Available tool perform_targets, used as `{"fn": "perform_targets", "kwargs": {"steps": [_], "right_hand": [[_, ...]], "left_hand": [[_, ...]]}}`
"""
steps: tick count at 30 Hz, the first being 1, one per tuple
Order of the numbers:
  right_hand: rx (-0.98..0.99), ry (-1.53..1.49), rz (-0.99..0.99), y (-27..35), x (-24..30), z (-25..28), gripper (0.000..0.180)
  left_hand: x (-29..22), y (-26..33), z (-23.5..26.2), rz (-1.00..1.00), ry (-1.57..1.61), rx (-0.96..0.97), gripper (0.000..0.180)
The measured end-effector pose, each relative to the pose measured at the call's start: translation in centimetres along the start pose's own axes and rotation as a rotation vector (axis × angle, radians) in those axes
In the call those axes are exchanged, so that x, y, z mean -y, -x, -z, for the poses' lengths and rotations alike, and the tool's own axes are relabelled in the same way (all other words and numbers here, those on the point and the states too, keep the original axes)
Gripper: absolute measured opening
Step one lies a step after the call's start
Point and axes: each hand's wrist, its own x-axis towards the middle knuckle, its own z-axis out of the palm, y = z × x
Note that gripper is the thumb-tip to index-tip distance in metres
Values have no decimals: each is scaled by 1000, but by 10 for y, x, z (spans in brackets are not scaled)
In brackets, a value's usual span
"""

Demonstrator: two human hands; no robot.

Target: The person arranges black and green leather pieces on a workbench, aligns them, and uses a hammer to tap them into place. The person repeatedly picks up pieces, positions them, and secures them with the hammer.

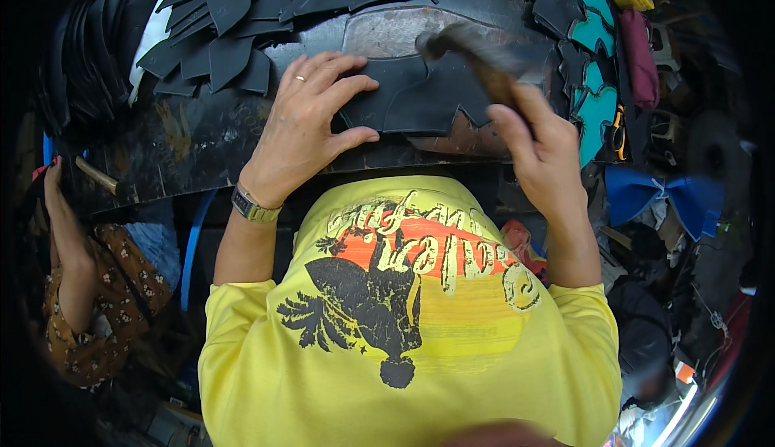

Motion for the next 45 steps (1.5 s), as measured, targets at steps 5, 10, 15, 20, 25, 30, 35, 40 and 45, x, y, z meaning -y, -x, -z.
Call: {"fn": "perform_targets", "kwargs": {"steps": [5,10,15,20,25,30,35,40,45], "right_hand": [[-66,94,129,4,-6,-2,44],[-103,-53,-47,5,-2,-1,44],[73,203,93,11,5,-7,39],[-118,3,71,13,8,-5,42],[204,201,-38,7,16,-12,45],[4,12,134,13,20,-4,46],[202,167,127,25,9,-19,53],[340,122,115,37,3,-1,51],[129,-38,201,31,5,-4,50]], "left_hand": [[0,-4,-2,-33,-2,-11,57],[0,-9,-8,-75,43,-45,55],[0,-11,-9,-56,52,-39,59],[1,-10,-9,-31,106,-32,64],[4,-10,-6,-5,189,-10,76],[2,-9,-4,22,228,-20,85],[3,-11,-4,21,283,1,86],[2,-10,-5,-3,252,-24,82],[3,-9,-6,17,249,-27,82]]}}
